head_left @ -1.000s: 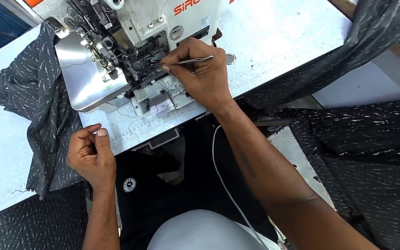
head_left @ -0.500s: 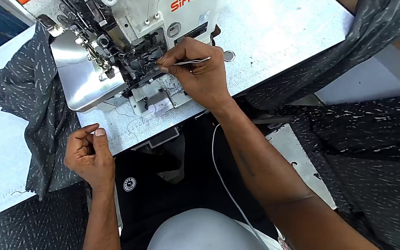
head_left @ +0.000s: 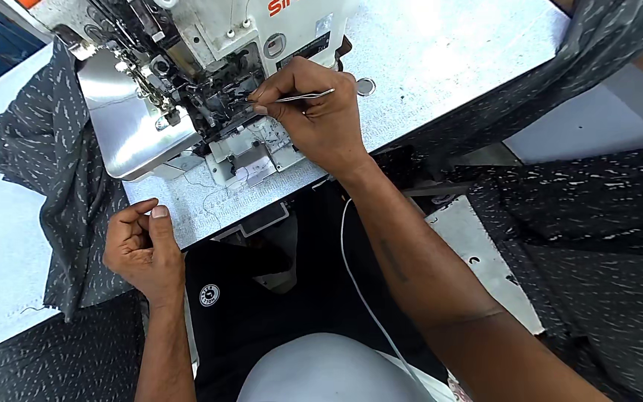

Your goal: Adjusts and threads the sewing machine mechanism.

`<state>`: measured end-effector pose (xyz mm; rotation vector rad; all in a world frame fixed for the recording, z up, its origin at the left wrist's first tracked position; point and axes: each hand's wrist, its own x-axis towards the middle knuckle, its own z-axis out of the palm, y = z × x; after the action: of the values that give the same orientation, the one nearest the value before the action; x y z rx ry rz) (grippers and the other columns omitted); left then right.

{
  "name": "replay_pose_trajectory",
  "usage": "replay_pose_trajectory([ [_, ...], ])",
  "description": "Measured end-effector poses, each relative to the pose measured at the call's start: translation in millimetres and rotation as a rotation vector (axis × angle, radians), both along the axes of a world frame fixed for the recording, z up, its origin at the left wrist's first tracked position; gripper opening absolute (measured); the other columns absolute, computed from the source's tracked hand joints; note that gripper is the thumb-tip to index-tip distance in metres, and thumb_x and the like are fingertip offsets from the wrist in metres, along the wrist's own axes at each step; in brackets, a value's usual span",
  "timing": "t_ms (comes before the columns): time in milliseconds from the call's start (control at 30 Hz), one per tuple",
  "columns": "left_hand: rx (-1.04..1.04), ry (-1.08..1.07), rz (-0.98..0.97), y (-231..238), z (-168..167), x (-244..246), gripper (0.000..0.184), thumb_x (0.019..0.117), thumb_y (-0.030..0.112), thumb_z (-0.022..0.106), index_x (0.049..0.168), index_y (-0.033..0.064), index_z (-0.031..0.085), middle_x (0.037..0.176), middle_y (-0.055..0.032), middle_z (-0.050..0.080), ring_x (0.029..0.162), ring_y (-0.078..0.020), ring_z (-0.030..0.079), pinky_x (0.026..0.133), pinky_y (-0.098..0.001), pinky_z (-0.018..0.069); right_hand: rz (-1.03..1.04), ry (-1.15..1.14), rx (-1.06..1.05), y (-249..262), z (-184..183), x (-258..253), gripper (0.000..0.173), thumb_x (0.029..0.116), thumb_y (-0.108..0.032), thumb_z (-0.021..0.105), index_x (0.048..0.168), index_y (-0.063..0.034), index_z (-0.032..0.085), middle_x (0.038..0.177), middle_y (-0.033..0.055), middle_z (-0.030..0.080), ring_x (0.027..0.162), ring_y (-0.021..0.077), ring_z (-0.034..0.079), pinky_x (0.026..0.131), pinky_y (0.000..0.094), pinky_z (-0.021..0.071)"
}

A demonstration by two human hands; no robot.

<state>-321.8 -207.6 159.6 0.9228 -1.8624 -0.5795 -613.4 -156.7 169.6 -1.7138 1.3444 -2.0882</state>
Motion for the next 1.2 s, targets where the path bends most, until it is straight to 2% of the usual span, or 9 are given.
replay_pose_trajectory([
  [467,-0.003,-0.003,-0.014,-0.4,0.4,0.1,0.019,0.1005,0.011,0.056,0.110,-0.0035,0.065,0.075,0.0075,0.055,0.058,0.0028,0.047,0.052,-0.0124,0.0395,0.024,-0.008,0.016,1.6,0.8,-0.1,0.004,0.0910,0.005,0.073,0.094,0.0058,0.070,0.093,0.0142,0.074,0.080,0.0136,0.072,0.070,0.0271,0.0610],
  [600,-0.078,-0.036,-0.057,4.7,1.7,0.9,0.019,0.1000,0.011,0.058,0.109,-0.0047,0.065,0.077,0.0070,0.058,0.061,0.0049,0.050,0.054,-0.0114,0.0417,0.041,-0.029,0.002,5.0,0.7,0.1,0.005,0.0910,0.005,0.073,0.094,0.0063,0.069,0.094,0.0151,0.075,0.082,0.0148,0.073,0.071,0.0280,0.0623],
  [700,-0.200,-0.100,-0.135,16.9,12.5,-9.2,0.019,0.0995,0.011,0.061,0.108,-0.0052,0.067,0.089,-0.0015,0.064,0.069,-0.0008,0.057,0.061,-0.0168,0.0493,0.066,-0.059,0.007,12.2,1.7,-1.1,0.006,0.0909,0.005,0.073,0.095,0.0070,0.069,0.094,0.0154,0.074,0.083,0.0158,0.073,0.072,0.0288,0.0631],
  [767,-0.181,-0.136,-0.208,25.0,26.3,-23.6,0.024,0.0998,0.013,0.063,0.119,-0.0010,0.067,0.112,-0.0069,0.065,0.077,-0.0049,0.063,0.065,-0.0205,0.0562,0.074,-0.076,0.005,17.8,1.0,-1.4,0.008,0.0902,0.005,0.074,0.096,0.0075,0.069,0.094,0.0156,0.075,0.083,0.0161,0.074,0.074,0.0296,0.0635],
  [833,-0.109,-0.155,-0.289,27.2,40.2,-45.0,0.034,0.1003,0.014,0.064,0.131,0.0003,0.064,0.133,-0.0106,0.060,0.085,-0.0083,0.067,0.069,-0.0235,0.0596,0.081,-0.105,0.001,22.5,0.3,-1.2,0.009,0.0894,0.005,0.075,0.095,0.0075,0.068,0.094,0.0152,0.075,0.081,0.0154,0.073,0.073,0.0294,0.0633],
  [900,-0.049,-0.122,-0.345,24.8,45.8,-67.3,0.037,0.0995,0.010,0.065,0.135,-0.0019,0.061,0.143,-0.0145,0.055,0.090,-0.0117,0.069,0.072,-0.0265,0.0623,0.090,-0.140,-0.003,27.3,0.0,-0.3,0.011,0.0884,0.006,0.076,0.095,0.0068,0.068,0.093,0.0148,0.075,0.081,0.0158,0.074,0.073,0.0300,0.0642],
  [1000,0.013,-0.080,-0.383,20.0,43.6,-90.4,0.040,0.0991,0.006,0.064,0.138,-0.0028,0.058,0.146,-0.0151,0.055,0.094,-0.0143,0.071,0.076,-0.0293,0.0643,0.111,-0.173,-0.015,34.7,-0.2,0.6,0.011,0.0882,0.008,0.075,0.096,0.0075,0.067,0.094,0.0149,0.075,0.084,0.0170,0.075,0.075,0.0311,0.0649],
  [1200,0.080,-0.070,-0.399,16.7,34.3,-106.1,0.040,0.0979,0.003,0.067,0.137,-0.0017,0.058,0.135,-0.0128,0.063,0.100,-0.0163,0.073,0.082,-0.0304,0.0651,0.123,-0.229,-0.021,41.1,-1.4,0.2,0.012,0.0879,0.008,0.075,0.096,0.0075,0.066,0.095,0.0159,0.075,0.083,0.0180,0.075,0.074,0.0310,0.0650],
])
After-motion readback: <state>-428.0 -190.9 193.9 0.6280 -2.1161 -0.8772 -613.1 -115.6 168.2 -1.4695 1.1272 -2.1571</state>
